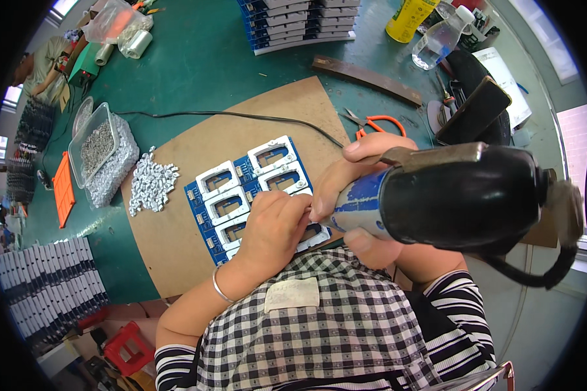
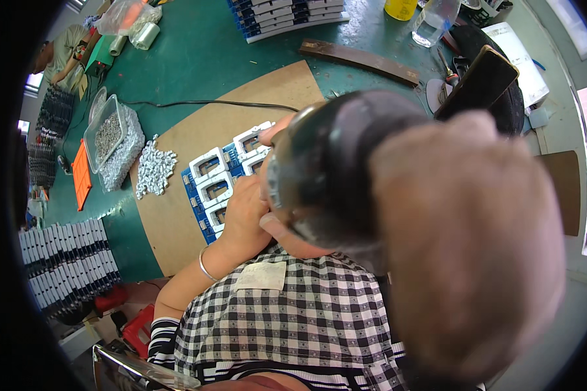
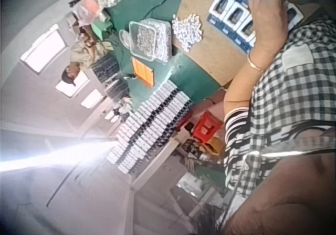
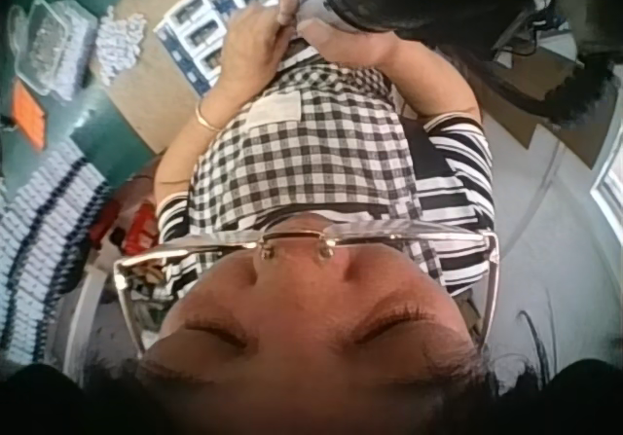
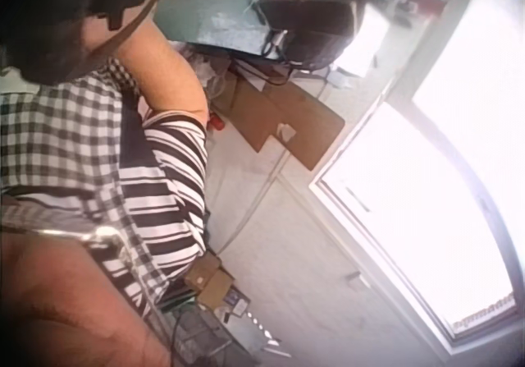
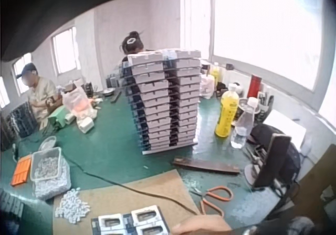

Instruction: The person assembles small electronic components onto circuit boards by hand, securing them with screws using a power screwdriver at a workstation.

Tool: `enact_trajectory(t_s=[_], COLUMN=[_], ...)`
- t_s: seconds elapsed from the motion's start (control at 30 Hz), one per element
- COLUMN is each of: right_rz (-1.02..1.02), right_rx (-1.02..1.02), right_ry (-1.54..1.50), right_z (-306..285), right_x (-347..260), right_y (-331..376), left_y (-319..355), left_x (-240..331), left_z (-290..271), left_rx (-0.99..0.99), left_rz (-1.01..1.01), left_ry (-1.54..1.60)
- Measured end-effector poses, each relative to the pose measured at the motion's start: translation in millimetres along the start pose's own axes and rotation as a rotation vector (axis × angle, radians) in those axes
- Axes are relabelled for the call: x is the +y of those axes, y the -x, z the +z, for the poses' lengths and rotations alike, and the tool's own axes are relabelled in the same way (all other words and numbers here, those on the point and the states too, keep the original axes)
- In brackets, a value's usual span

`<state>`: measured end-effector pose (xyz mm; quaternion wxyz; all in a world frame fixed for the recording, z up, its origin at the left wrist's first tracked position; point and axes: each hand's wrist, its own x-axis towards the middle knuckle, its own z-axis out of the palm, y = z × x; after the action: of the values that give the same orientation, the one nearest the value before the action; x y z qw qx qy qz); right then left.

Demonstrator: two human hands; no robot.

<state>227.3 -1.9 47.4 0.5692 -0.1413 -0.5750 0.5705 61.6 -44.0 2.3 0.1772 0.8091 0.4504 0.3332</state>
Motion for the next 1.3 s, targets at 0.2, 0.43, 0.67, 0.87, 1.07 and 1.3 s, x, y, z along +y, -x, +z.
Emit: enact_trajectory(t_s=[0.2, 0.43, 0.67, 0.87, 1.07, 1.3], right_rz=[-0.156, -0.122, -0.057, 0.043, 0.060, -0.117], right_rx=[-0.211, -0.249, -0.264, -0.216, -0.148, 0.074], right_ry=[0.078, 0.071, 0.056, 0.032, 0.017, -0.100], right_z=[-14.9, -4.0, -2.3, 3.7, -6.4, -15.6], right_x=[7.9, 1.3, 17.2, 14.7, 13.2, -4.5], right_y=[-8.4, -20.8, -13.8, -12.8, -18.0, -14.7], left_y=[-0.2, -0.4, 5.7, 5.8, 6.7, 30.0], left_x=[1.4, 0.9, 22.3, -6.1, 0.6, -74.8], left_z=[-0.1, 0.1, 31.3, 6.3, -1.2, -92.9], left_rx=[-0.010, 0.013, 0.205, 0.003, 0.000, 0.313], left_rz=[0.010, -0.011, -0.384, -0.078, -0.092, -0.220], left_ry=[0.013, 0.062, -0.214, 0.135, 0.152, -0.421])
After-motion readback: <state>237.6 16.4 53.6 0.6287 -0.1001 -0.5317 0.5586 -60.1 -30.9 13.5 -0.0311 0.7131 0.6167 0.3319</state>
